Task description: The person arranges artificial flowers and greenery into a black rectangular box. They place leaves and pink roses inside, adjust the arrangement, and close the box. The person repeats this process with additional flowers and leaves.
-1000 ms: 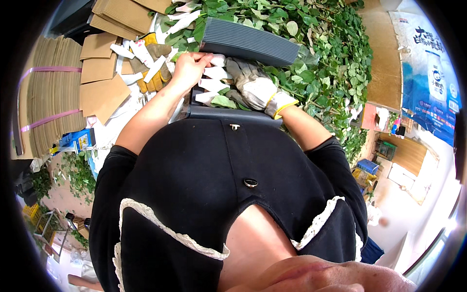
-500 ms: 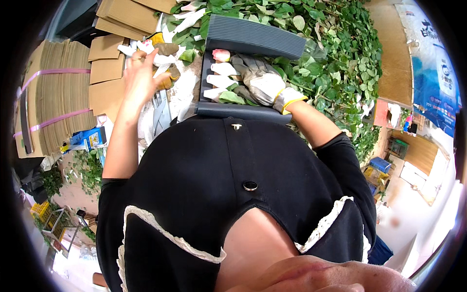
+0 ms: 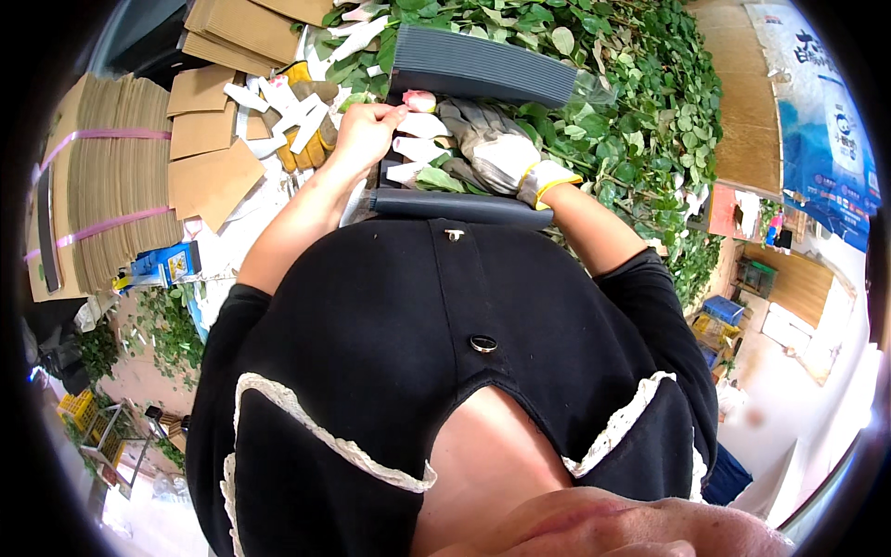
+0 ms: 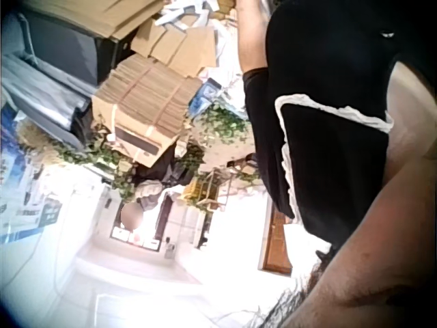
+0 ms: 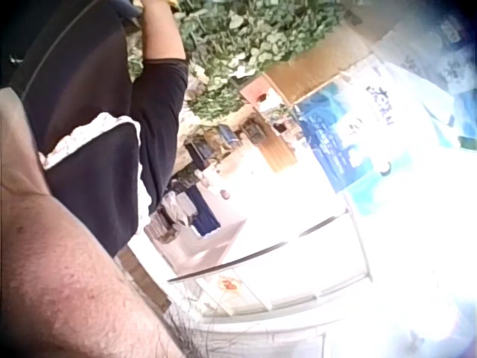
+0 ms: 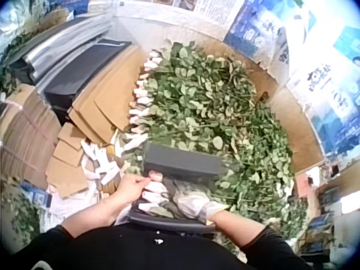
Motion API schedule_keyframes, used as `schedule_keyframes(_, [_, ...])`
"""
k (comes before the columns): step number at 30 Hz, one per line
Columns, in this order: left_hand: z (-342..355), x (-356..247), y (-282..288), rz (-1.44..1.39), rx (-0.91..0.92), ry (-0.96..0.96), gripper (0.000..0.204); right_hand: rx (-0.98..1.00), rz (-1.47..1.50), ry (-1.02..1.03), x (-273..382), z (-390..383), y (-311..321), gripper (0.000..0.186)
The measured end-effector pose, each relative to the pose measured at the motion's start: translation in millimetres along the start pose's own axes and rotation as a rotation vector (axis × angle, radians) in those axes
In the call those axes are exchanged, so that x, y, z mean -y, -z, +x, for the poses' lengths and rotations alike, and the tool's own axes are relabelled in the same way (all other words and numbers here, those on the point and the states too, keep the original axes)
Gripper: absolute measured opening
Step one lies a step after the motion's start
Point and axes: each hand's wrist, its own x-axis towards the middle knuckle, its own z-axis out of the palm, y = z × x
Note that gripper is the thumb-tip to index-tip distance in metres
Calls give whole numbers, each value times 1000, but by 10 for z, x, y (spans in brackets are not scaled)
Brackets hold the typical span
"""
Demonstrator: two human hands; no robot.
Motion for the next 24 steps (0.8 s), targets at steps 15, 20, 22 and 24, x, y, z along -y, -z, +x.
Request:
schedule_keyframes(15, [-427, -294, 1380, 1162, -90, -317, 58, -69, 9, 29, -26, -78, 12, 59])
schedule_keyframes(20, [-330, -188, 504, 217, 345, 7, 35, -57, 16, 19, 31, 4, -27, 68])
schedule_keyframes(22, [-294, 0, 235, -22, 293, 79, 33, -58, 2, 14, 47, -4, -13, 71])
schedule_keyframes(24, [-271, 9, 163, -141, 294, 124, 31, -66, -12, 7, 27, -2, -17, 71])
